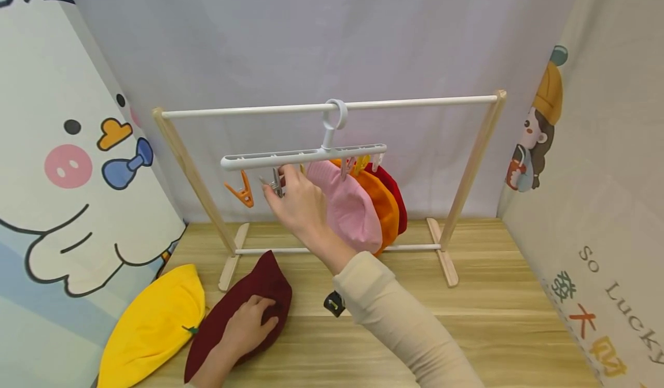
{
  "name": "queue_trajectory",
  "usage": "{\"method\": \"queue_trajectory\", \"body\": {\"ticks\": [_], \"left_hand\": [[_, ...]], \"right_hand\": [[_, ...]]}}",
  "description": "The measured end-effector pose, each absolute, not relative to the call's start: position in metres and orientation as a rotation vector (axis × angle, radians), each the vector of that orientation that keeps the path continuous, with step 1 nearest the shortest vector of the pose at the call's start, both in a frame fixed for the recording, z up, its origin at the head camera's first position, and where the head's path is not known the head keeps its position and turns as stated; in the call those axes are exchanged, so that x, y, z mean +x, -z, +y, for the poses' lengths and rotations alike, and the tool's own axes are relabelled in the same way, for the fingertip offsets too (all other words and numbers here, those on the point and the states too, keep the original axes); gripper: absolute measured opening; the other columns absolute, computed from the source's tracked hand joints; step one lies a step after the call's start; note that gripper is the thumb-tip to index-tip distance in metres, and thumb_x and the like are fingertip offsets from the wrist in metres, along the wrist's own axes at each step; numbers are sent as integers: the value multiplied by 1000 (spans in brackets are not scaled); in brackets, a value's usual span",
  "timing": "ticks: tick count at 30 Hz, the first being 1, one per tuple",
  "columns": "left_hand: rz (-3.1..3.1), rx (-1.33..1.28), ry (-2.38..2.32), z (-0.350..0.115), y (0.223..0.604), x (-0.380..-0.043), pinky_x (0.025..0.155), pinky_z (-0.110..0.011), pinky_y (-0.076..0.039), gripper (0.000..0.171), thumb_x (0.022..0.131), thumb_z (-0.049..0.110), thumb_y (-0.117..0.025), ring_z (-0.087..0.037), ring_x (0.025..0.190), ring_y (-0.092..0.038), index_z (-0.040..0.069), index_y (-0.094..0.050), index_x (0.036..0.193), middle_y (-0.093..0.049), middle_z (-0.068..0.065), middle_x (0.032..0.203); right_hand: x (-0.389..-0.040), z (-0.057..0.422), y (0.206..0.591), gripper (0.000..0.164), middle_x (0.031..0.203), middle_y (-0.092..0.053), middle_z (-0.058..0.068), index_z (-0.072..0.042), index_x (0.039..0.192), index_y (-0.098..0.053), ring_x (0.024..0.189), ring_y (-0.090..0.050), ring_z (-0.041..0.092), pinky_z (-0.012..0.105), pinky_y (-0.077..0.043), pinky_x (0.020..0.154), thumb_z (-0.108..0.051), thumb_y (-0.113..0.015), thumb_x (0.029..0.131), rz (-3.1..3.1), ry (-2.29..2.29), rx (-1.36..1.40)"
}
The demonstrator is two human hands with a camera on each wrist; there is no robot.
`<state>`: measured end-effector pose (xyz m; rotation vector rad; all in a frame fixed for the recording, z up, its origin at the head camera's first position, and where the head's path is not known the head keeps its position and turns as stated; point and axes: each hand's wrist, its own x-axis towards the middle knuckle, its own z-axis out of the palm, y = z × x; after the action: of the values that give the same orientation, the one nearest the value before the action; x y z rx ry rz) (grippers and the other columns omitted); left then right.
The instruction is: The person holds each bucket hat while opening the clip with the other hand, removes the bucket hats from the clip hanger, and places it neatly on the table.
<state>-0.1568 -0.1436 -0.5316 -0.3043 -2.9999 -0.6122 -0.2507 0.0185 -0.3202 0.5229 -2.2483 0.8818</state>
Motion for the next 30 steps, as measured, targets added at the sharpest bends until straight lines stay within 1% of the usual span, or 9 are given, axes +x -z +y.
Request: {"method": "queue_trajectory", "body": {"ticks": [10,14,21,26,30], "left_hand": [[-2896,-373,615,-140,516,-160,65,-42,-50,29,79,23,-70,-28,90,-60,11,-65,105,-59,-10,105],[-2877,-381,624,-139,508,-161,64,-41,-50,29,79,23,-70,-27,91,-60,12,-65,106,-59,-9,107],[-2843,-391,628,-134,497,-163,68,-41,-50,28,80,24,-69,-25,94,-60,14,-65,106,-59,-6,108],[-2801,-417,621,-129,489,-162,70,-40,-51,26,80,24,-69,-22,94,-60,15,-65,104,-60,-4,106],[-2767,-443,611,-124,484,-161,71,-38,-51,24,80,24,-69,-21,93,-60,14,-65,103,-60,-3,104]], "right_hand": [[-249,21,321,26,85,-66,-1,-11,94,-56,65,-62,10,25,-47,56,-31,-66,82,-2235,-874,531],[-249,24,322,25,85,-66,0,-11,95,-56,67,-64,11,25,-49,57,-31,-65,83,-2218,-900,562],[-250,29,325,25,85,-67,0,-11,99,-58,70,-66,14,24,-50,59,-32,-63,86,-2218,-960,583],[-250,35,328,22,84,-67,3,-9,100,-59,71,-67,15,26,-50,59,-24,-64,84,-2199,-952,577],[-251,39,331,20,86,-67,4,-7,99,-61,73,-66,16,26,-51,63,-19,-64,83,-2159,-925,573]]}}
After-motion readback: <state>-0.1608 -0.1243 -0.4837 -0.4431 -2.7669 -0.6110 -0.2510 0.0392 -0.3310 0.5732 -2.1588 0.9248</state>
